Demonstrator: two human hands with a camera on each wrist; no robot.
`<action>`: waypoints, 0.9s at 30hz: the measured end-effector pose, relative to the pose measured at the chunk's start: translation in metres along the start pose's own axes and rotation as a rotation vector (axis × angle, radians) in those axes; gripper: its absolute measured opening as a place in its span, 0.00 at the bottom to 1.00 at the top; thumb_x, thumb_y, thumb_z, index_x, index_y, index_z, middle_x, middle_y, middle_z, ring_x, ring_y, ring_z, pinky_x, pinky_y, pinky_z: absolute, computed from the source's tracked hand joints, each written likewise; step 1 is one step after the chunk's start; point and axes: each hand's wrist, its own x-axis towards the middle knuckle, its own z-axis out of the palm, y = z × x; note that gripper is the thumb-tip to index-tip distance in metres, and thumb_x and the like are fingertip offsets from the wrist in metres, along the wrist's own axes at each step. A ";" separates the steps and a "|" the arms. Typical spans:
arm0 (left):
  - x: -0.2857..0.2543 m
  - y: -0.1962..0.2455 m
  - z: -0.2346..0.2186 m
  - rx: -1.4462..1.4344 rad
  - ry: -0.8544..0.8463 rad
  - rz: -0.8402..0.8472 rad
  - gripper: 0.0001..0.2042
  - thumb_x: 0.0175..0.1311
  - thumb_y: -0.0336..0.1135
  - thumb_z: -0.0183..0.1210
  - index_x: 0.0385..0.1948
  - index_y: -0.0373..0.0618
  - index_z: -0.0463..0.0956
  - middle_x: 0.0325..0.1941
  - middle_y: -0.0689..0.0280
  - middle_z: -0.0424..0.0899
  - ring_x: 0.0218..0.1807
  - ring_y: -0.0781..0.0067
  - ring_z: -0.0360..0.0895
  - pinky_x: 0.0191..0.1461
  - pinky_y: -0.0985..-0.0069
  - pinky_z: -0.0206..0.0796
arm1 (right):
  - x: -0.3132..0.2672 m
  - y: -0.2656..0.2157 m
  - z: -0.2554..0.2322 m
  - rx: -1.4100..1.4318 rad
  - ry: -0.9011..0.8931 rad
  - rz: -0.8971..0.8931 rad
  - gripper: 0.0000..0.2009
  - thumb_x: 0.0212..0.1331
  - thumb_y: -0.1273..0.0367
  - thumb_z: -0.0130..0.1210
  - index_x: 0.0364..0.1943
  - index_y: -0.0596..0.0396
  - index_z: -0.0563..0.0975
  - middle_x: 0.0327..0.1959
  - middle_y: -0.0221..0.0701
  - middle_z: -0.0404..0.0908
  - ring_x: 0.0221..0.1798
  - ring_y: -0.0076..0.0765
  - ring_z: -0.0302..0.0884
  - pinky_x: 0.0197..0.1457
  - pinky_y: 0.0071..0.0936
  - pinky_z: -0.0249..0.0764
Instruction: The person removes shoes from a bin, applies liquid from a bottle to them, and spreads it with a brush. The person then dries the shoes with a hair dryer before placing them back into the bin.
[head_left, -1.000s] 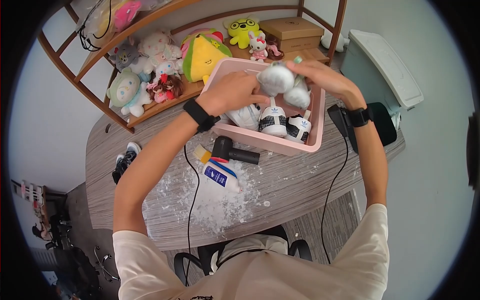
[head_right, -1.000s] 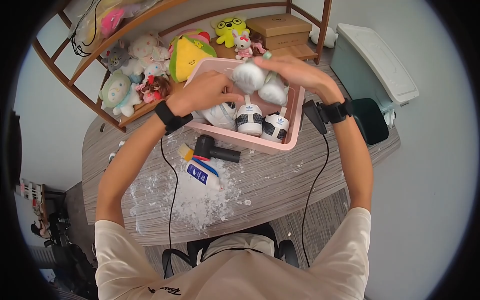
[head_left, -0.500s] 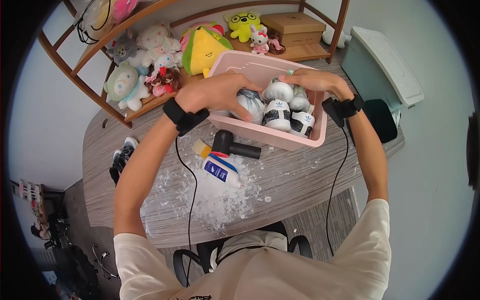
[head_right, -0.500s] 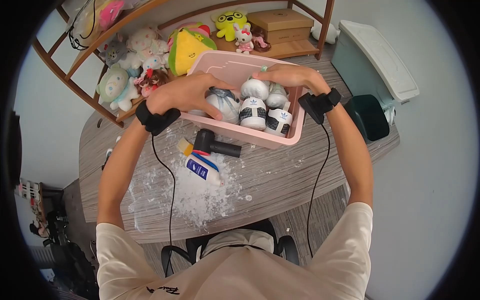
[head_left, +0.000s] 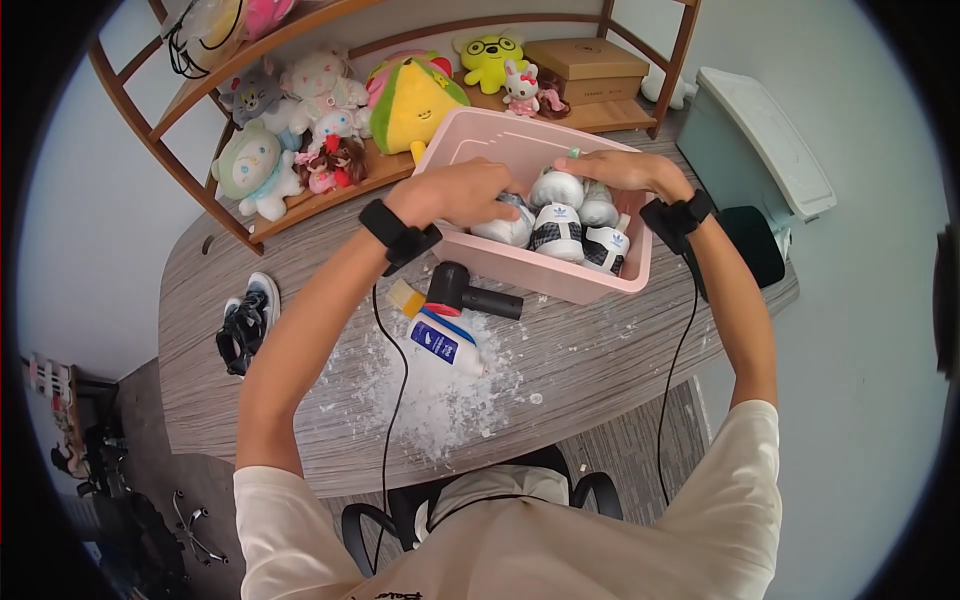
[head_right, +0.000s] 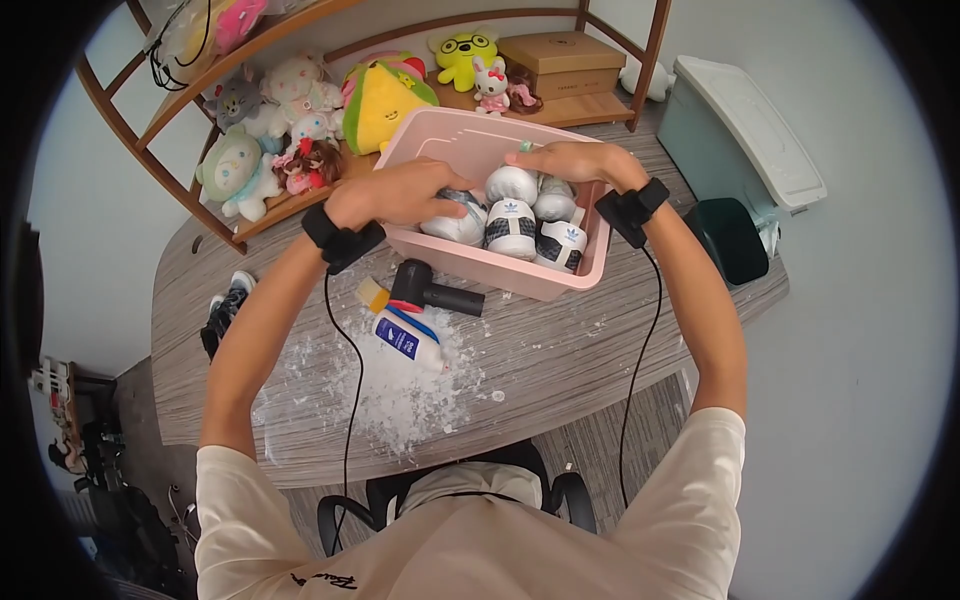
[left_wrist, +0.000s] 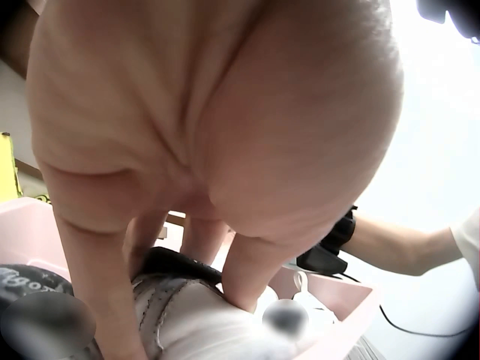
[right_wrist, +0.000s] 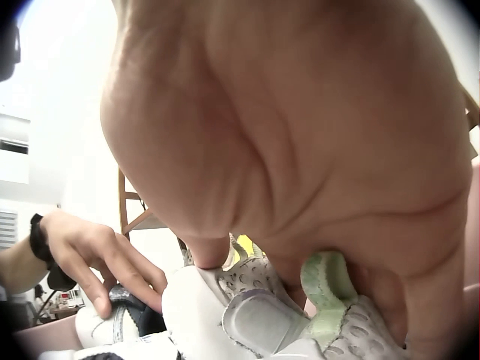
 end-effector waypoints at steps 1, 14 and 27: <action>0.001 0.006 0.006 0.088 0.024 -0.050 0.19 0.66 0.39 0.61 0.55 0.40 0.80 0.48 0.46 0.84 0.53 0.45 0.79 0.61 0.61 0.68 | 0.000 -0.001 0.000 -0.020 0.007 -0.003 0.44 0.64 0.30 0.41 0.60 0.60 0.78 0.62 0.46 0.77 0.63 0.44 0.75 0.65 0.35 0.71; -0.049 0.027 0.011 0.070 0.272 -0.048 0.23 0.66 0.40 0.61 0.61 0.42 0.74 0.53 0.48 0.82 0.58 0.49 0.77 0.61 0.60 0.70 | -0.008 -0.004 0.008 -0.159 0.030 -0.006 0.41 0.66 0.34 0.42 0.60 0.60 0.76 0.52 0.42 0.82 0.50 0.43 0.83 0.48 0.35 0.82; -0.300 -0.014 0.006 0.146 0.565 -0.760 0.20 0.65 0.43 0.63 0.54 0.40 0.80 0.44 0.52 0.86 0.44 0.54 0.84 0.46 0.63 0.76 | -0.089 -0.099 0.026 -0.048 0.535 -0.381 0.18 0.61 0.62 0.60 0.49 0.59 0.78 0.47 0.36 0.83 0.49 0.37 0.79 0.59 0.36 0.70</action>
